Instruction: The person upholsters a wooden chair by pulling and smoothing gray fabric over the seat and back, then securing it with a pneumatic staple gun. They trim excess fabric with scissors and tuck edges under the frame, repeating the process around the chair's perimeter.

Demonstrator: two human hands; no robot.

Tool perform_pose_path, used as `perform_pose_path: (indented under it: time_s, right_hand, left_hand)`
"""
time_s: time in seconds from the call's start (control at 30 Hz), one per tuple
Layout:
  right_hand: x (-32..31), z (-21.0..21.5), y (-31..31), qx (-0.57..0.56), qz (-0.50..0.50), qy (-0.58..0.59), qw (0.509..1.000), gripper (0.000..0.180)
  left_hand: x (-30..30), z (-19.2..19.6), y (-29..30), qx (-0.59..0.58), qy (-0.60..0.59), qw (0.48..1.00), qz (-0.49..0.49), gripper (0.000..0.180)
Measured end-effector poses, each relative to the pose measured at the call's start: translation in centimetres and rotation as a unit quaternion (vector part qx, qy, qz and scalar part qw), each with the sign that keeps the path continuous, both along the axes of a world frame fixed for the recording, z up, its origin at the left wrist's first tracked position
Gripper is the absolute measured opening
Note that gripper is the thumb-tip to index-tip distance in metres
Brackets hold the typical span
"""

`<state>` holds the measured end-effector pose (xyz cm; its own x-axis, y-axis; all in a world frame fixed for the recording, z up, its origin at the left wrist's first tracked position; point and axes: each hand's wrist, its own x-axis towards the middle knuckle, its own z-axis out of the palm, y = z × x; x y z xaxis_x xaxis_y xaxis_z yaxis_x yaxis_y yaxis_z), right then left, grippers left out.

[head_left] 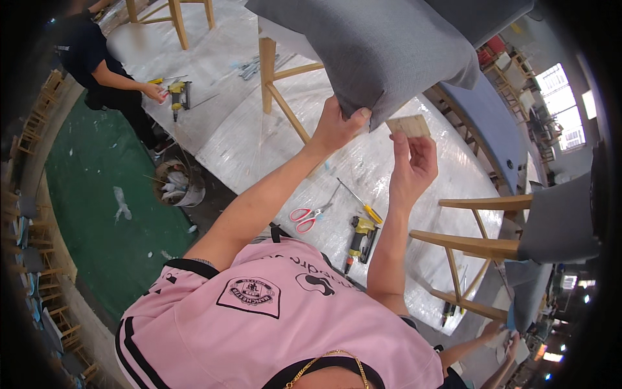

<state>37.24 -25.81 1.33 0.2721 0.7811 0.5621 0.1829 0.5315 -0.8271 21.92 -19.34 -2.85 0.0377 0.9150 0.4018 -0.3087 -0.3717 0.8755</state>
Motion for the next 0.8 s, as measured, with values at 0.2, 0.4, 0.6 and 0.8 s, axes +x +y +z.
perform_pose_path:
  time_s: [0.2,0.4,0.6,0.8]
  right_hand:
    - [-1.9,1.8,1.1,0.032,-0.038,-0.177,0.983,0.020]
    - [-2.4,2.5,1.2,0.021,-0.057,-0.202,0.978,0.021]
    - [-2.3,3.6,1.6,0.023,-0.052,-0.246,0.968,0.021]
    - [-2.3,4.2,1.8,0.009,-0.036,-0.245,0.969,0.021]
  left_hand:
    - [-0.2,-0.2,0.8,-0.022,-0.002,1.000,-0.014,0.055]
    - [0.6,-0.4,0.9,0.020,-0.082,0.996,0.038,0.037]
    - [0.3,-1.5,1.5,-0.007,-0.070,0.997,-0.013,0.054]
    - [0.4,-1.6,1.8,-0.027,-0.054,0.998,-0.016,0.055]
